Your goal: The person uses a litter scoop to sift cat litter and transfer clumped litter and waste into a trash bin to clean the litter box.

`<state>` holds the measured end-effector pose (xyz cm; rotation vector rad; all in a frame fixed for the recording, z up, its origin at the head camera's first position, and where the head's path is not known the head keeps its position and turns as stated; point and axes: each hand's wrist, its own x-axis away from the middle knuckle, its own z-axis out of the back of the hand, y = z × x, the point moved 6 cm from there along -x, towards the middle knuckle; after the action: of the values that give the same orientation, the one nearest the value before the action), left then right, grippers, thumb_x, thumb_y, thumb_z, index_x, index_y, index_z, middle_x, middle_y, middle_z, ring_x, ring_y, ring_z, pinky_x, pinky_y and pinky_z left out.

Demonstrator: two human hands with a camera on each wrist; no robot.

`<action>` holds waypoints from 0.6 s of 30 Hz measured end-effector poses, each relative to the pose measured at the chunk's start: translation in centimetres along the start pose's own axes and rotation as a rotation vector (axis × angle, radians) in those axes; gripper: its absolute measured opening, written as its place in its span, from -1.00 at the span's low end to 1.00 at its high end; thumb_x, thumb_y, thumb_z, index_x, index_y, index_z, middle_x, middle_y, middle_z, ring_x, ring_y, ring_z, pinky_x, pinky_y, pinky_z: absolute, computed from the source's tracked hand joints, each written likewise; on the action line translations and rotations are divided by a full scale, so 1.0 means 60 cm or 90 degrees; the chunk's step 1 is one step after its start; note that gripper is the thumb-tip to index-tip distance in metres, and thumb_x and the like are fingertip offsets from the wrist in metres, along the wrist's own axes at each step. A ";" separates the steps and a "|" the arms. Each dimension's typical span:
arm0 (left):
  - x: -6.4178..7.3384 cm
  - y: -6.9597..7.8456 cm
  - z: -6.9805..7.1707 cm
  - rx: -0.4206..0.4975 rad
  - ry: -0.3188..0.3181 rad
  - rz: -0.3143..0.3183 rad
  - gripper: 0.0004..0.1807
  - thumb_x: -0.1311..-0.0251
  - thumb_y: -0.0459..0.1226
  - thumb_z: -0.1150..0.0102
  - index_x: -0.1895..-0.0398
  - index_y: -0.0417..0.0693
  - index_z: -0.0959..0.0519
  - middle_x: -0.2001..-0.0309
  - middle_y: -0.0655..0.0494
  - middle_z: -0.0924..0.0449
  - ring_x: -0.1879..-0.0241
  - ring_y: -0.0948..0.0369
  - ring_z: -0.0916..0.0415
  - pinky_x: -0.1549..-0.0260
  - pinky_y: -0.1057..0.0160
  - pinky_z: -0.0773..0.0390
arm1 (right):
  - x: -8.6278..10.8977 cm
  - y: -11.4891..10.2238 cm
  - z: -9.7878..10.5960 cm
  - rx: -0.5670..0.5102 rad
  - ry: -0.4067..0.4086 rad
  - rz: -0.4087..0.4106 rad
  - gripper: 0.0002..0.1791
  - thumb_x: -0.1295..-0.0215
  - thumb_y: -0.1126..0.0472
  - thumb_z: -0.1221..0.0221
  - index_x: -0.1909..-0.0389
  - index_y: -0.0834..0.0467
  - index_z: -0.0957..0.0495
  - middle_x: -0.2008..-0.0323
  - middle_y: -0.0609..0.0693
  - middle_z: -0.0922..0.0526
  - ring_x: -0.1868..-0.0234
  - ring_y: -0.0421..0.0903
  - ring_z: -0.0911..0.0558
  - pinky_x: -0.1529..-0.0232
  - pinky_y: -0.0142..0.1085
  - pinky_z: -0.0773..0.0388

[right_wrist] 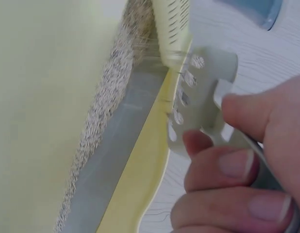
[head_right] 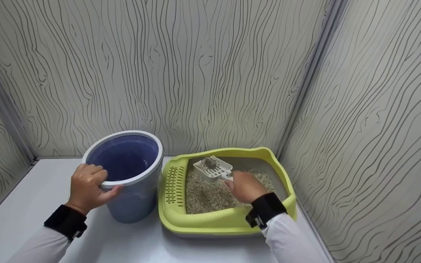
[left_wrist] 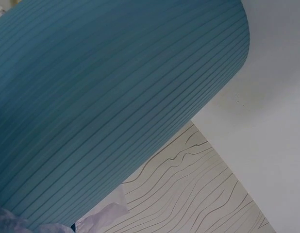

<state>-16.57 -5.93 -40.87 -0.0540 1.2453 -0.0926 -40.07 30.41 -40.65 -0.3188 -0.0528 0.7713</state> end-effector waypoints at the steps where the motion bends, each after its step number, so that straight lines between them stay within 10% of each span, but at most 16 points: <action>1: 0.000 0.000 0.000 -0.001 -0.001 0.001 -0.28 -0.08 0.41 -0.08 0.79 0.04 -0.23 0.73 0.17 -0.24 0.69 0.12 -0.24 0.49 0.03 -0.36 | 0.005 0.001 0.001 -0.007 0.014 -0.004 -0.75 -0.55 0.04 -0.13 0.18 0.15 -0.57 0.45 -0.07 -0.53 0.45 -0.14 -0.49 0.35 -0.18 -0.46; 18: 0.003 -0.001 0.000 -0.001 -0.011 0.013 -0.25 -0.14 0.44 0.00 0.79 0.01 -0.26 0.73 0.13 -0.24 0.69 0.11 -0.25 0.49 0.02 -0.36 | 0.051 0.022 -0.040 -0.124 0.100 -0.078 -0.81 -0.57 0.10 -0.10 0.08 0.16 -0.51 0.46 -0.07 -0.49 0.51 -0.18 -0.43 0.49 -0.32 -0.38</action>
<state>-16.51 -5.98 -41.01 -0.0425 1.2282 -0.0735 -38.36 32.78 -43.55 -0.5555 0.0013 0.6180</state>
